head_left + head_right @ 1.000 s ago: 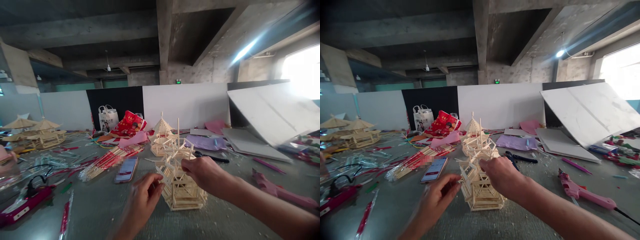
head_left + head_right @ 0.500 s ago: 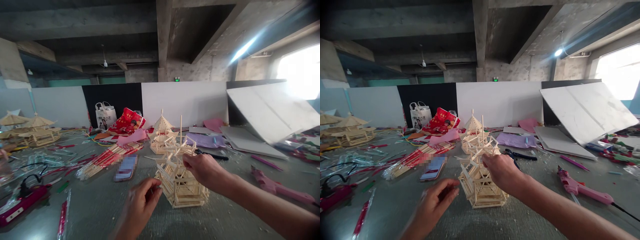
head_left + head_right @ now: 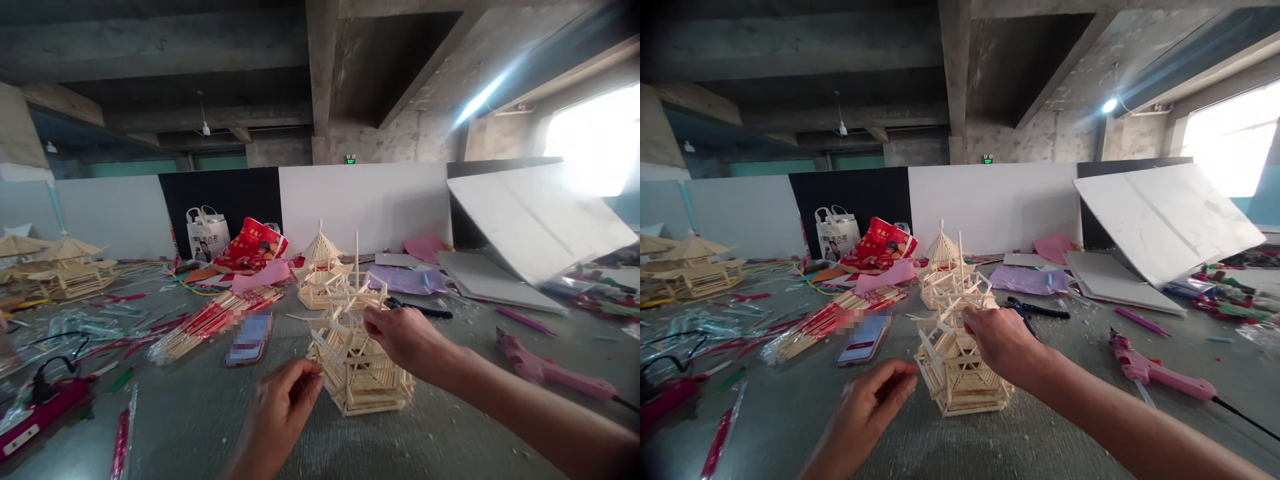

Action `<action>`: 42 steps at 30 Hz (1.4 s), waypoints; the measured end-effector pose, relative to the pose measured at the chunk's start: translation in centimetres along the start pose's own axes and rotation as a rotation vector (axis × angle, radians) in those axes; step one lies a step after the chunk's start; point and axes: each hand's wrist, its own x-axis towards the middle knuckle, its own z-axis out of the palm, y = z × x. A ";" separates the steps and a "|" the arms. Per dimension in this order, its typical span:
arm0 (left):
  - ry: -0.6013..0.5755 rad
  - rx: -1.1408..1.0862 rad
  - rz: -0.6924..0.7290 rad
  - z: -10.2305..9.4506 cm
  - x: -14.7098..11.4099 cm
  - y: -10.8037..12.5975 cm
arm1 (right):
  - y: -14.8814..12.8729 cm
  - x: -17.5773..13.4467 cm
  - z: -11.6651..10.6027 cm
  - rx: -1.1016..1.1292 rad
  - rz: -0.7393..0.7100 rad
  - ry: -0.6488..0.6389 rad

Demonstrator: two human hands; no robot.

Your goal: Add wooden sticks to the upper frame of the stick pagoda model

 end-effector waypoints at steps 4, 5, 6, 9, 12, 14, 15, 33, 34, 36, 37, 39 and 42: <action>0.004 0.018 -0.002 0.1 0.0 -0.2 | 0.1 -0.1 0.1 -0.001 -0.010 0.023; 0.002 0.019 -0.005 0.1 0.0 -0.3 | 0.1 -0.1 0.2 -0.002 -0.013 0.027; -0.002 0.018 -0.010 0.2 0.0 -0.4 | 0.1 -0.2 0.2 -0.003 -0.014 0.030; -0.009 0.011 -0.014 0.3 -0.1 -0.6 | 0.2 -0.3 0.4 -0.006 -0.016 0.034; -0.009 0.005 -0.013 0.4 -0.1 -0.7 | 0.2 -0.3 0.4 -0.007 -0.019 0.032; -0.014 0.000 -0.017 0.4 -0.1 -0.7 | 0.2 -0.4 0.4 -0.005 -0.020 0.031; -0.018 0.001 -0.019 0.4 -0.1 -0.7 | 0.3 -0.4 0.4 -0.005 -0.019 0.032; -0.017 0.061 -0.032 0.7 -0.3 -0.8 | 0.0 -0.4 0.3 -0.024 -0.023 -0.005; -0.016 0.062 -0.034 0.7 -0.3 -0.8 | 0.0 -0.4 0.3 -0.026 -0.023 -0.004; -0.019 0.055 -0.043 0.7 -0.4 -0.8 | 0.0 -0.5 0.2 -0.029 -0.024 -0.001; -0.020 0.050 -0.046 0.8 -0.4 -0.9 | 0.0 -0.5 0.2 -0.030 -0.025 0.000; -0.020 0.037 -0.049 0.9 -0.4 -0.9 | 0.0 -0.5 0.3 -0.030 -0.027 -0.002; -0.004 0.028 -0.039 1.1 -0.3 -1.0 | -0.1 -0.6 0.5 -0.021 -0.032 -0.005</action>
